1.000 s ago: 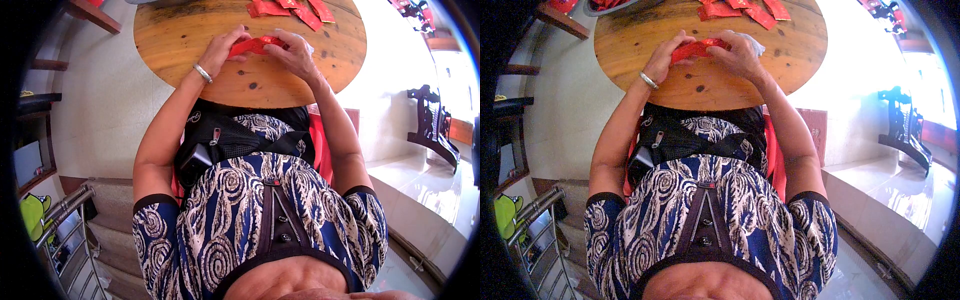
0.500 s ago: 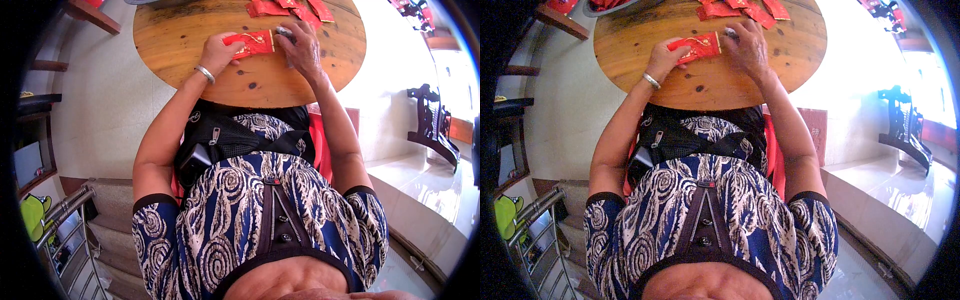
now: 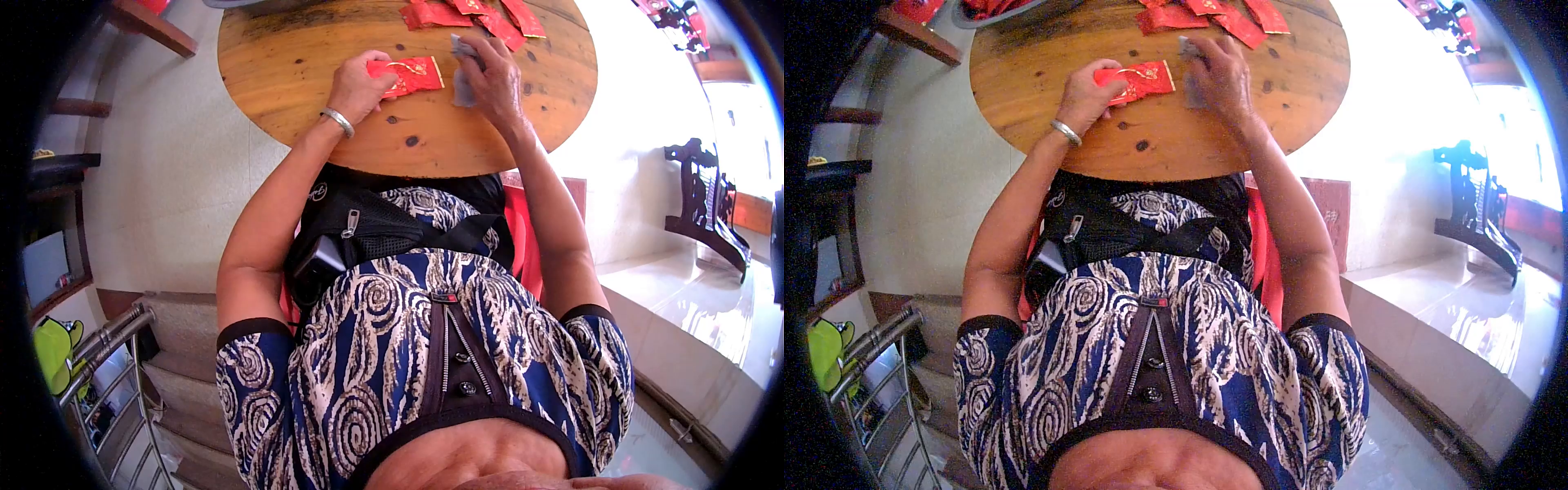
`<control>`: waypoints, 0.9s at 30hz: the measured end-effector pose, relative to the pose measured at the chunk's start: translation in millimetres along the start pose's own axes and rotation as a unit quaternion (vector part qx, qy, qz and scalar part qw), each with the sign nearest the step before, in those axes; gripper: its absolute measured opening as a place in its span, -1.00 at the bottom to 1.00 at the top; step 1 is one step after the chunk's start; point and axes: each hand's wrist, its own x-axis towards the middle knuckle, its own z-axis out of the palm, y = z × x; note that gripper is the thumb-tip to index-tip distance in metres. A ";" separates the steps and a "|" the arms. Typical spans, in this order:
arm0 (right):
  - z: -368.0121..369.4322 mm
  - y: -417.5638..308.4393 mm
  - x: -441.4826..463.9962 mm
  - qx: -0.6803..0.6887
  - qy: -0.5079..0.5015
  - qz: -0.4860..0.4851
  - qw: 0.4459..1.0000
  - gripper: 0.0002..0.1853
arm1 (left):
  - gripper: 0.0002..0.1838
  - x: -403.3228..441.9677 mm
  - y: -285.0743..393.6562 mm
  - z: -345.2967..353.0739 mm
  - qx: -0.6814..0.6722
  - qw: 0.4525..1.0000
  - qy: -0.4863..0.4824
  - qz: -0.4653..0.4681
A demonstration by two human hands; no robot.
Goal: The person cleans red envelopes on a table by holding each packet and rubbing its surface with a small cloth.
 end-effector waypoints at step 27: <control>13.3 -5.8 -3.3 -0.146 -0.071 -0.076 0.984 -0.75 | -0.71 2.9 -1.9 4.4 0.060 0.998 -0.006 -0.034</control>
